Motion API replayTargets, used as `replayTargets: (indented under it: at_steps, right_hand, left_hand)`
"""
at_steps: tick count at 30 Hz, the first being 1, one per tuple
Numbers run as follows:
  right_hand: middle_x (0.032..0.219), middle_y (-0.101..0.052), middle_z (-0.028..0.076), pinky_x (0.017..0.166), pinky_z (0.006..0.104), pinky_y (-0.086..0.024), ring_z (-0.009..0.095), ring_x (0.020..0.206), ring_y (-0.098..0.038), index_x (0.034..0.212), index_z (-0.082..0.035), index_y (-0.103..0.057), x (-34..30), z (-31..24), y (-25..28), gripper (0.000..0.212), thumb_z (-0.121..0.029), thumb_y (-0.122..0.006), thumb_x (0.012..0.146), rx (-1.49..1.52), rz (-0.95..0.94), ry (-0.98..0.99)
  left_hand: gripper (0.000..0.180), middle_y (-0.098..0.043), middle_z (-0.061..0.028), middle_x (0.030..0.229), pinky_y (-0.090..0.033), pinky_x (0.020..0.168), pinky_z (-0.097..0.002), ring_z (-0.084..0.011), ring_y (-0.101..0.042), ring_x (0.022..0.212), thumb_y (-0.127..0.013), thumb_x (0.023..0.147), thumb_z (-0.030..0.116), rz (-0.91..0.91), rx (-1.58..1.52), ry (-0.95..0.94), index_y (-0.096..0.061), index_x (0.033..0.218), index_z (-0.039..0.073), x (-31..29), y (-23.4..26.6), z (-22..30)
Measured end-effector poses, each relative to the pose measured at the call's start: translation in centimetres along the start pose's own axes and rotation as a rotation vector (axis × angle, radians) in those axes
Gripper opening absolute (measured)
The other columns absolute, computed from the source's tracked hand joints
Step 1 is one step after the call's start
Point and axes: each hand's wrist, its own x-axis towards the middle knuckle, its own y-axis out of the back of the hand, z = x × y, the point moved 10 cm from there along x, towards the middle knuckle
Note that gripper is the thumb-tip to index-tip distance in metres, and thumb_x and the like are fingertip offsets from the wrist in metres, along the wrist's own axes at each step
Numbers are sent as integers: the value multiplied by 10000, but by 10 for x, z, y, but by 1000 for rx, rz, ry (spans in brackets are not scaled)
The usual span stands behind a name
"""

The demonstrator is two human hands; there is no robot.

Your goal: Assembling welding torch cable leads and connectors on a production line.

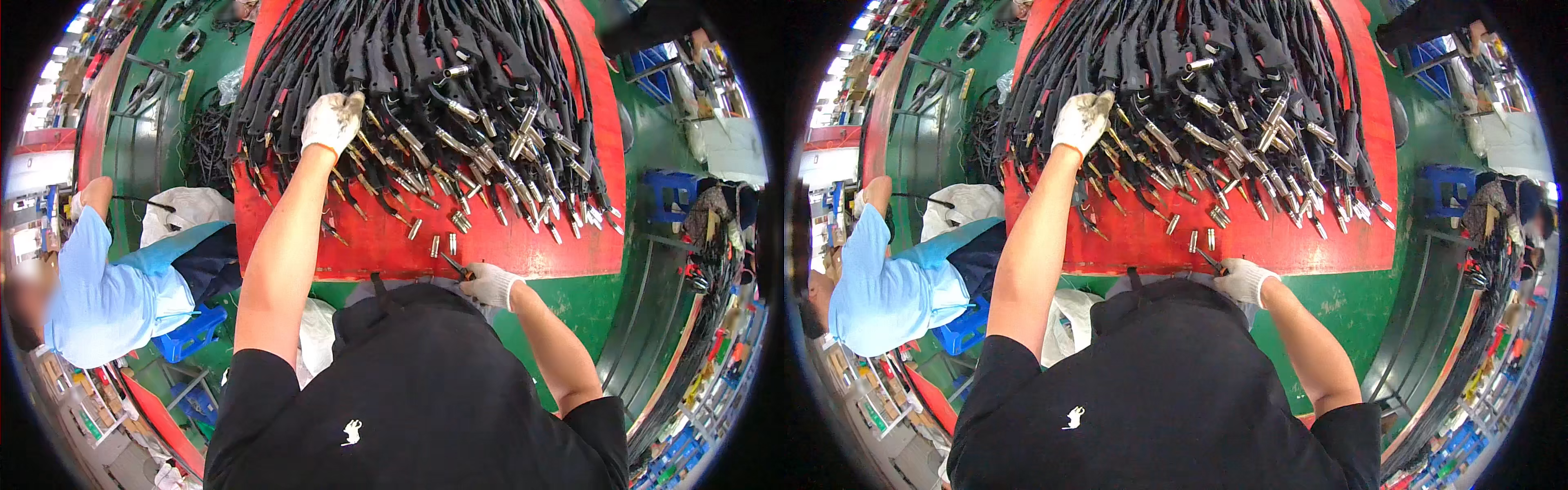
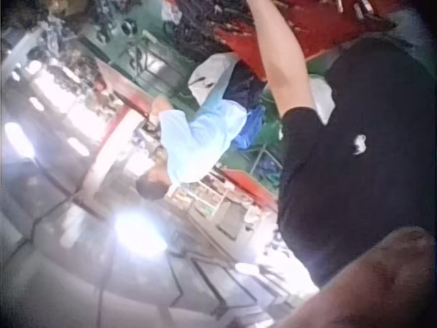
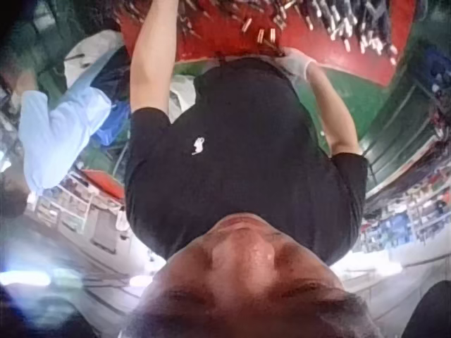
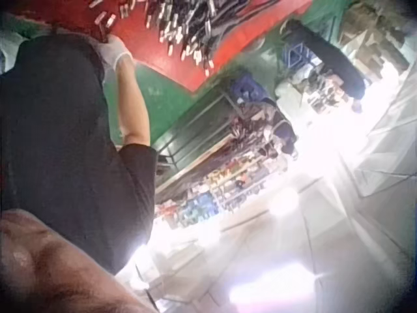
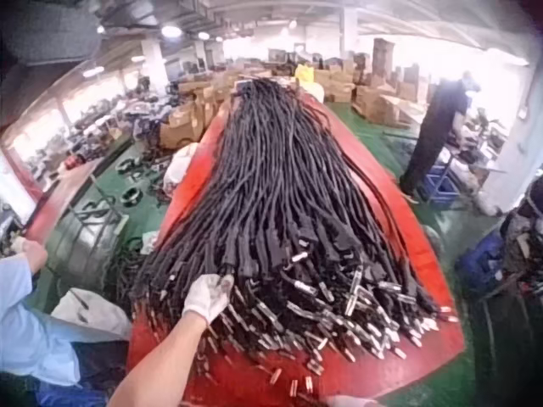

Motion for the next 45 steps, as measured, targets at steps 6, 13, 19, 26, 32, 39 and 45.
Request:
replayTargets:
  at_steps: [6,13,19,26,32,39,45]
  right_hand:
    - [831,-664,114,653,338,-512,179,739,-642,1162,17,-626,-19,-53,46,357,-246,-648,923,241,184,251]
    - [974,-686,219,820,402,-518,336,894,-668,1229,30,-592,-8,-140,104,418,-268,-656,943,75,490,430]
    - [748,-597,40,563,304,-445,124,633,-550,1164,-22,-593,26,-134,107,286,-214,-618,953,135,495,457]
    - [1128,-682,260,940,406,-493,387,1077,-656,1317,-16,-578,14,-150,109,494,-337,-629,944,98,435,350]
    - [808,-623,47,566,304,-461,118,634,-545,1180,-16,-595,11,-164,107,315,-241,-613,959,122,419,465]
    - [682,-499,20,460,305,-397,124,531,-477,1025,-31,-547,-16,-191,84,214,-232,-607,987,576,-14,412]
    - [691,-499,5,460,306,-397,128,533,-474,963,-86,-521,-44,-86,35,180,-213,-646,985,990,-274,301]
  left_hand:
    - [422,-673,-168,722,-491,714,-411,-313,-668,720,-584,962,388,219,-88,-120,-693,823,5,-31,19,20]
    - [365,-699,-164,777,-504,743,-404,-303,-686,768,-607,943,349,179,-165,-162,-714,879,6,-24,9,49]
    - [360,-709,-170,793,-508,736,-404,-304,-699,791,-602,944,345,123,-179,-153,-726,892,11,-14,1,51]
    - [399,-713,-178,810,-513,766,-414,-321,-698,810,-589,943,375,110,-211,-87,-725,882,4,-14,1,43]
    - [465,-697,-275,996,-502,883,-508,-453,-653,985,-544,952,416,98,62,-65,-721,908,-11,-15,2,58]
    - [395,-697,-233,779,-520,783,-432,-372,-693,831,-666,898,370,204,109,-221,-701,777,-5,20,-40,11]
    - [408,-694,-242,776,-523,774,-423,-387,-692,819,-672,876,372,145,-47,9,-708,733,-8,10,-34,24]
